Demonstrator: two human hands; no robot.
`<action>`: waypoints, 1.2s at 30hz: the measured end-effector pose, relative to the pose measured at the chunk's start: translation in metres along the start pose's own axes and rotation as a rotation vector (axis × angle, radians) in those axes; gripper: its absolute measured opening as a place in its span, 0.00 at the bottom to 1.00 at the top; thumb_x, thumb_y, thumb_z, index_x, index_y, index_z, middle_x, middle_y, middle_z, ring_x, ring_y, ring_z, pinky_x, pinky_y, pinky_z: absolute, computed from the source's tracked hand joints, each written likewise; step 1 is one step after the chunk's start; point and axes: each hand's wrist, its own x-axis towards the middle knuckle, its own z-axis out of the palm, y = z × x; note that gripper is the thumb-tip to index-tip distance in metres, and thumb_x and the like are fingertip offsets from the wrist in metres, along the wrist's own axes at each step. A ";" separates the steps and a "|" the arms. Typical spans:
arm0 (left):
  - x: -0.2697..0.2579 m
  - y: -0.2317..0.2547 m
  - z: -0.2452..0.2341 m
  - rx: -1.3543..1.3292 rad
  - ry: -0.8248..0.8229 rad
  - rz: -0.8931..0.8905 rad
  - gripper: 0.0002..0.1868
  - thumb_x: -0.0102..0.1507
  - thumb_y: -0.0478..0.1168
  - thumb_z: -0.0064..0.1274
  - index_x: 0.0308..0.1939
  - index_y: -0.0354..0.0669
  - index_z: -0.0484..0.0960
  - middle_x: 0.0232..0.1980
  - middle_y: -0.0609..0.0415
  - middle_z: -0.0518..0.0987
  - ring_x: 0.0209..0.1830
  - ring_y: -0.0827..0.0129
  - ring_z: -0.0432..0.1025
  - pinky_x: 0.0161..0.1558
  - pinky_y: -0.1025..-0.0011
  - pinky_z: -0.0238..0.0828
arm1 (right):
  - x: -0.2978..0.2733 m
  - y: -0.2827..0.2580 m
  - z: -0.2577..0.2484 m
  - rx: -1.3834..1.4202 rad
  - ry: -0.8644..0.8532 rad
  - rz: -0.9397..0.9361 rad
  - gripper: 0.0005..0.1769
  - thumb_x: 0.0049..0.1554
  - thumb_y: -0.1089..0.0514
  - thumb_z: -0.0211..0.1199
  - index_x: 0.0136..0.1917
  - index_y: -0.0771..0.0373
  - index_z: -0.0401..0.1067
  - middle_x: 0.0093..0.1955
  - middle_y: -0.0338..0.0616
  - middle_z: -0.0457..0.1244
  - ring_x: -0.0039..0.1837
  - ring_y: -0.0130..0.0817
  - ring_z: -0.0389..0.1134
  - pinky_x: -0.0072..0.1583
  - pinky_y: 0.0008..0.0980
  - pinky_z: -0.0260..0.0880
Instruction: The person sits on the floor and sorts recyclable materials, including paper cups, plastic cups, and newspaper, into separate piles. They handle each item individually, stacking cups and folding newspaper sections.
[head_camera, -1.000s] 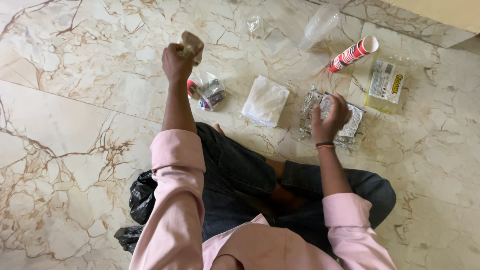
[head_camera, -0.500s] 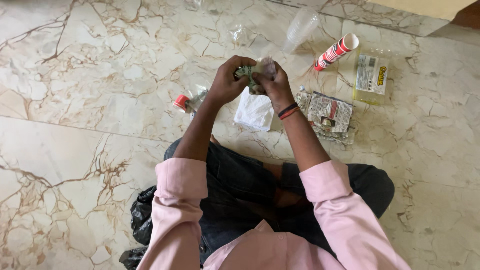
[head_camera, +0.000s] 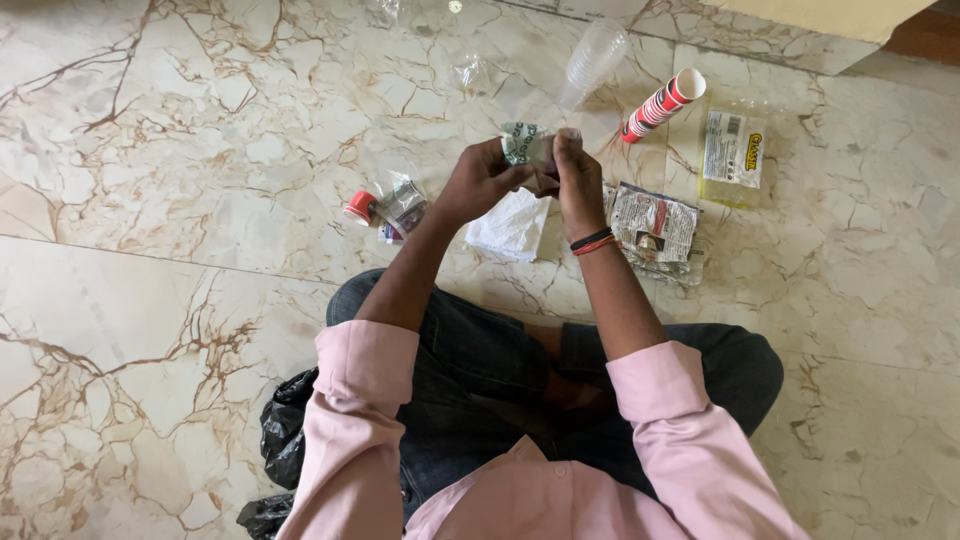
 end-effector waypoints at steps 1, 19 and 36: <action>0.001 -0.004 0.000 0.023 0.030 -0.046 0.12 0.69 0.39 0.60 0.45 0.31 0.81 0.36 0.55 0.81 0.34 0.80 0.72 0.36 0.77 0.70 | -0.003 -0.003 0.000 -0.042 -0.001 -0.007 0.23 0.65 0.40 0.58 0.52 0.63 0.76 0.40 0.37 0.67 0.38 0.21 0.67 0.39 0.22 0.67; -0.013 0.038 -0.008 -0.206 -0.279 -0.032 0.27 0.67 0.24 0.51 0.70 0.31 0.67 0.58 0.50 0.77 0.54 0.71 0.74 0.59 0.68 0.77 | -0.031 -0.048 -0.003 -0.893 -0.144 -0.620 0.25 0.57 0.52 0.74 0.64 0.64 0.75 0.77 0.53 0.54 0.78 0.49 0.55 0.78 0.48 0.57; -0.011 0.013 -0.009 -0.116 -0.269 -0.123 0.10 0.68 0.30 0.51 0.53 0.31 0.79 0.44 0.57 0.83 0.44 0.75 0.75 0.51 0.73 0.75 | -0.007 0.000 -0.051 -0.035 -0.348 -0.030 0.46 0.59 0.44 0.75 0.78 0.67 0.56 0.71 0.52 0.59 0.73 0.40 0.60 0.72 0.40 0.61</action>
